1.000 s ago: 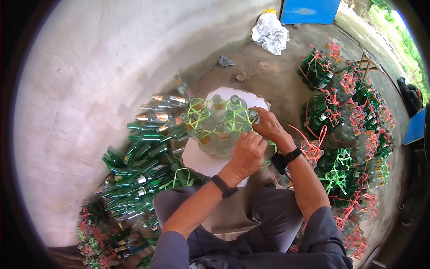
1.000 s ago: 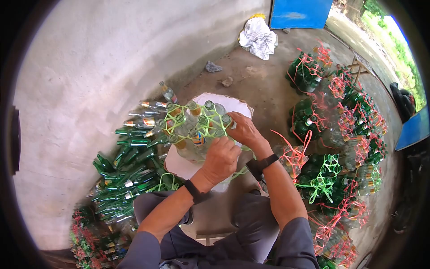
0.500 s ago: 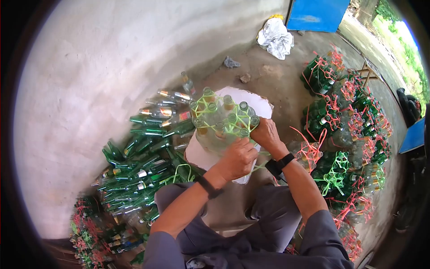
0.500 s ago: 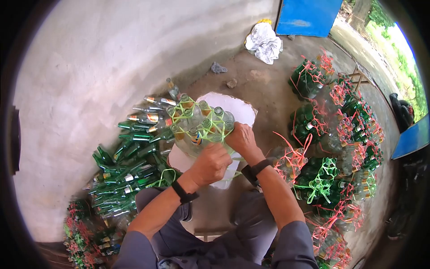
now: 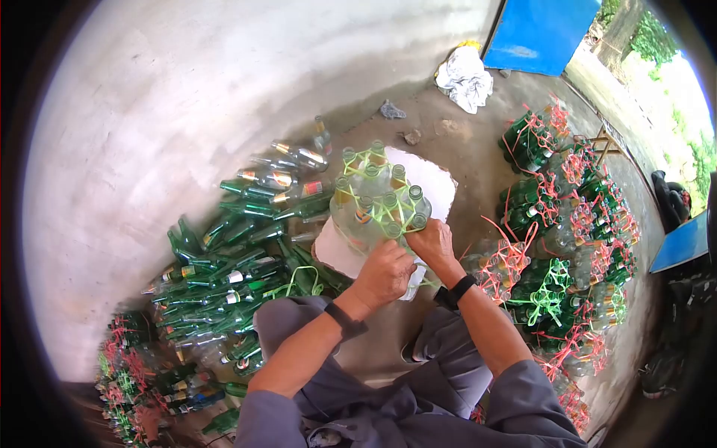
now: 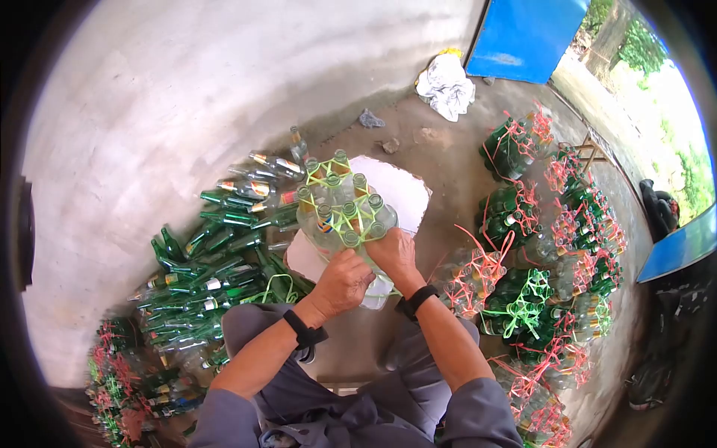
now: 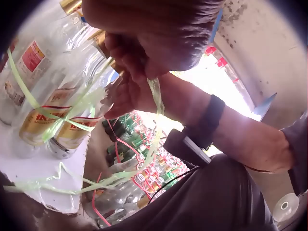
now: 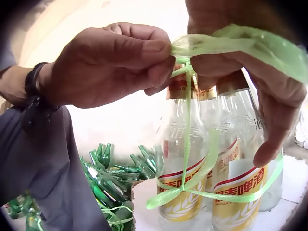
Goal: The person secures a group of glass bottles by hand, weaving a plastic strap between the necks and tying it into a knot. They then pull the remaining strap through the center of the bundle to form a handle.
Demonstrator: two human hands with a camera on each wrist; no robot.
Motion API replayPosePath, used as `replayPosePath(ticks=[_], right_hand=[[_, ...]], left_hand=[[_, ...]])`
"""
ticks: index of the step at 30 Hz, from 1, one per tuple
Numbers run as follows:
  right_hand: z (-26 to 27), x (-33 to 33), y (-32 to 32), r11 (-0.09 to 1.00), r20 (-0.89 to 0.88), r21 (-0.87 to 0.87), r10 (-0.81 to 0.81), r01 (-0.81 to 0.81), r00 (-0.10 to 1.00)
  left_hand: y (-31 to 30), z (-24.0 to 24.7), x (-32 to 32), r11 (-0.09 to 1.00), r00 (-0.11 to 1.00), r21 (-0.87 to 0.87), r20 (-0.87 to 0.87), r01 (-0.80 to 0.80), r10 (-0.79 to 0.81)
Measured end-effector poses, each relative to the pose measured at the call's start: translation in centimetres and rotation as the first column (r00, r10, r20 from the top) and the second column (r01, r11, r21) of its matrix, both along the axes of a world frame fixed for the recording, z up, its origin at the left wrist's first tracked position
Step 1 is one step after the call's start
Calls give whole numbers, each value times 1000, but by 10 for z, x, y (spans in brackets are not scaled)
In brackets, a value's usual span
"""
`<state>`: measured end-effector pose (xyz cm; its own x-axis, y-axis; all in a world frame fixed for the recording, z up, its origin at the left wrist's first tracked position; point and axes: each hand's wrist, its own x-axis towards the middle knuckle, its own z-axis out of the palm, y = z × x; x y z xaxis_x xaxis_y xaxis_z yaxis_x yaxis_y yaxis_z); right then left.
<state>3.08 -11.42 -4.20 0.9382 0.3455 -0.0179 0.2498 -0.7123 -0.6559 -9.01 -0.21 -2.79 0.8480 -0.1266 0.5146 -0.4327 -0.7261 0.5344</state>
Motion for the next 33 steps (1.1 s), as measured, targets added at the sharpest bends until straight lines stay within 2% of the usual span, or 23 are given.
replayPosePath(ticks=[5, 11, 14, 18, 20, 21, 24, 25, 27, 28, 30, 31, 33], right_hand=[[-23, 4, -3, 1000, 9, -1, 12, -12, 1000], [-25, 6, -5, 997, -40, 79, -17, 20, 999], [-24, 6, -6, 995, -30, 96, -35, 38, 999], [-25, 11, -6, 993, 17, 99, -62, 60, 998], [-18, 9, -7, 999, -87, 34, -34, 37, 996], [-14, 10, -10, 999, -76, 37, -31, 34, 997], [-8, 23, -33, 957, -326, 196, 268, -213, 907], [-5, 32, -46, 957, -327, 198, 268, -212, 906], [1, 47, -66, 857, -564, 495, 439, -139, 700], [2, 50, -65, 856, -561, 498, 440, -139, 701], [0, 57, -63, 914, -449, 407, 191, 9, 873], [-6, 59, -57, 913, -450, 408, 194, 7, 871], [-21, 62, -35, 896, -71, 420, 190, -144, 979]], left_hand=[[-4, -6, 1, 996, 999, -78, 10, -44, 45], [-3, -8, 3, 998, 999, -53, 29, -16, 17], [1, -6, 2, 995, 1000, -99, 10, 6, -5], [0, -8, 7, 998, 1000, -53, 13, 18, -17], [-5, -8, 5, 999, 998, -18, 37, -46, 47], [-6, -9, 4, 999, 998, -17, 48, -49, 50], [-3, -11, 5, 999, 999, -33, 40, -33, 34], [-3, -11, 3, 999, 998, -27, 39, -38, 39], [-3, -10, 1, 999, 999, -18, 34, -39, 39], [-2, -8, 1, 999, 999, -10, 25, -31, 31], [-2, -6, 3, 1000, 999, -1, 16, -28, 28], [-2, -5, 3, 999, 999, 1, 16, -32, 32], [-2, -7, 2, 999, 999, 6, 5, -34, 34]])
